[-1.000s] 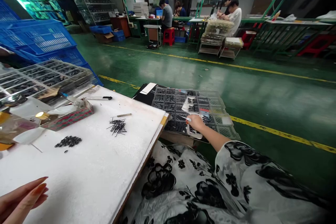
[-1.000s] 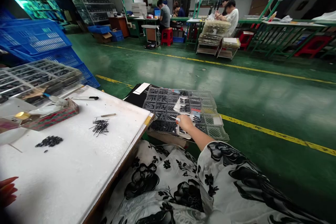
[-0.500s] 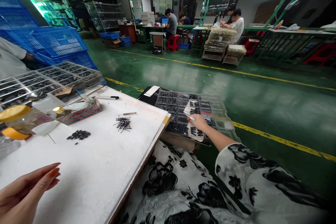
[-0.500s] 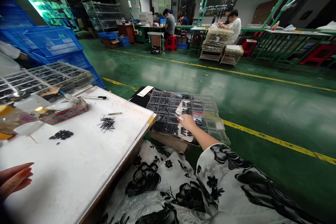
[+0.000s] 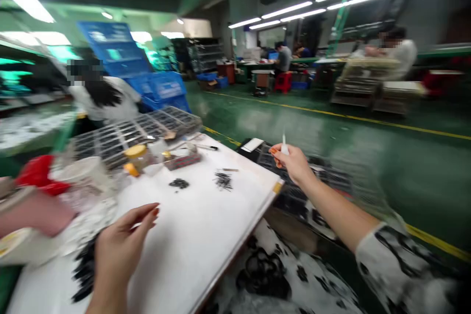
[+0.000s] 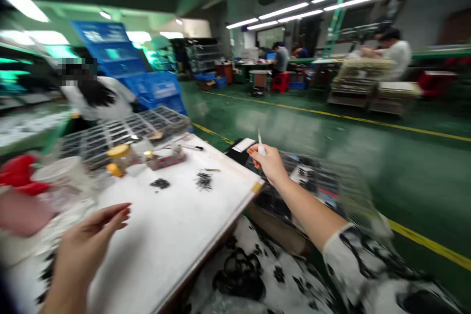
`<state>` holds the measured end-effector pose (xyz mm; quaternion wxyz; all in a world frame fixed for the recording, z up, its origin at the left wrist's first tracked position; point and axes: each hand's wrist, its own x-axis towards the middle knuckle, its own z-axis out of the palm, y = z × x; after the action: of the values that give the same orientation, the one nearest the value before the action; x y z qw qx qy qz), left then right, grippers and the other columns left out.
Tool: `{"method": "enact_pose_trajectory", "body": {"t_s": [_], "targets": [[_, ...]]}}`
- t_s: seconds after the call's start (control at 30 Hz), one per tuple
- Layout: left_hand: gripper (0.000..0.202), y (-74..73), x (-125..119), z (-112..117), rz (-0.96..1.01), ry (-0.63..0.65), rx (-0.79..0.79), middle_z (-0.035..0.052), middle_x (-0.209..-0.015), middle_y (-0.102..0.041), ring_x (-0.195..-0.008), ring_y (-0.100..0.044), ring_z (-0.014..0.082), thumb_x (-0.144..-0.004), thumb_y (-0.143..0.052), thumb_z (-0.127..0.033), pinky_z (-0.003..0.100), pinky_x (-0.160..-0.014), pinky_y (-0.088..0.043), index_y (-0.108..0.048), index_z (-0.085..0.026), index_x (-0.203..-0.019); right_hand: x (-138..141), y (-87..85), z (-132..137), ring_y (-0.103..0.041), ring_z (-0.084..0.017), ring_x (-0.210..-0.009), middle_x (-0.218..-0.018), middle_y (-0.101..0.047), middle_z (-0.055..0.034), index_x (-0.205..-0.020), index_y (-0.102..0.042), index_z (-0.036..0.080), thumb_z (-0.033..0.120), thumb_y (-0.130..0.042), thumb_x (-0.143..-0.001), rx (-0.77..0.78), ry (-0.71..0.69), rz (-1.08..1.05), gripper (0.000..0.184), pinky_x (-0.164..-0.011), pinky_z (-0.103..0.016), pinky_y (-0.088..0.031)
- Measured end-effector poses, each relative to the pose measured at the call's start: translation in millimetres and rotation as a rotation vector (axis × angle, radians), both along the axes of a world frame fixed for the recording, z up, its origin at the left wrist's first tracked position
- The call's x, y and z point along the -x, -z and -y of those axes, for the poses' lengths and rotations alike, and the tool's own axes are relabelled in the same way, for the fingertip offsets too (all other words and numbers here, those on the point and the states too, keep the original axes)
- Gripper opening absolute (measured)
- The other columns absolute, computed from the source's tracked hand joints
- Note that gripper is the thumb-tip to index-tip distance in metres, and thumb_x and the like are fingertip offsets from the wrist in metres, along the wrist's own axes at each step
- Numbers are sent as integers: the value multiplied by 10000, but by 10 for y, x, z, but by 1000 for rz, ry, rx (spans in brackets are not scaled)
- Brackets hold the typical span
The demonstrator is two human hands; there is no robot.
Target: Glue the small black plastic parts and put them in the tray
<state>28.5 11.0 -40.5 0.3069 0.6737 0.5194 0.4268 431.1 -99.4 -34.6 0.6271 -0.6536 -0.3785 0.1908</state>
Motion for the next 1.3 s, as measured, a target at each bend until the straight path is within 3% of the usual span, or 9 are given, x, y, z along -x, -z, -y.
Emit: {"method": "enact_pose_trajectory", "body": {"t_s": [0.1,0.23,0.33,0.47,0.6,0.7,0.93,1.13,1.3], "targets": [[394,-118,11,32,168,-8,46,68,-848,-715,-771,-658,208,-661,-705,-455,295,-641,-578,-720,-152,-913,500,-215,-322,-444,-86,-465,-553,-516,18,-781,-609,140,429,-678,-717,-64,-258,-13,304,-457,-225,-373],[363,-226,114,6,308,-78,9,72,-808,-700,-740,-636,180,-689,-691,-419,256,-607,-542,-714,-138,-918,1184,-389,-760,-459,-97,-496,-576,-515,14,-774,-602,148,465,-653,-755,-38,-634,11,322,-472,-227,-383],[326,-246,176,-3,382,-111,-4,71,-794,-693,-719,-626,167,-717,-668,-385,244,-592,-525,-708,-135,-922,1674,-441,-987,-457,-107,-507,-566,-498,19,-779,-595,155,505,-605,-785,-57,-771,75,349,-478,-232,-390],[257,-253,115,57,396,-125,-45,73,-791,-692,-715,-626,167,-752,-630,-326,245,-584,-518,-705,-130,-900,2011,-238,-1135,-528,-143,-530,-563,-566,1,-735,-605,175,508,-549,-814,-161,-598,296,347,-532,-252,-428],[163,-318,-76,244,307,-90,-164,60,-804,-697,-731,-636,161,-778,-586,-217,237,-586,-507,-720,-159,-852,1919,146,-1253,-671,-235,-747,-784,-716,-51,-758,-693,195,531,-598,-747,-213,-427,488,349,-680,-283,-506],[165,-366,-210,389,247,-26,-280,46,-813,-700,-738,-636,144,-762,-588,-132,216,-591,-496,-727,-185,-836,1812,314,-1347,-686,-277,-839,-868,-737,-73,-813,-716,197,565,-600,-725,-191,-300,568,395,-730,-313,-517],[242,-283,-326,505,195,90,-528,28,-801,-703,-731,-622,141,-738,-573,-53,209,-581,-494,-708,-203,-873,1815,363,-1397,-683,-239,-755,-835,-729,-47,-814,-682,221,549,-545,-779,-208,-294,754,357,-651,-299,-503],[219,-174,-406,488,116,147,-575,30,-751,-695,-691,-615,150,-741,-576,-71,237,-600,-501,-704,-203,-859,1836,353,-1382,-686,-258,-759,-831,-728,-70,-796,-668,246,480,-548,-797,-216,-273,792,262,-658,-328,-503],[225,-122,-432,471,115,166,-499,31,-740,-687,-667,-605,139,-727,-573,-47,222,-568,-492,-709,-198,-825,1867,331,-1352,-680,-225,-756,-827,-718,-30,-792,-661,234,449,-535,-808,-246,-311,812,250,-678,-307,-504]]}}
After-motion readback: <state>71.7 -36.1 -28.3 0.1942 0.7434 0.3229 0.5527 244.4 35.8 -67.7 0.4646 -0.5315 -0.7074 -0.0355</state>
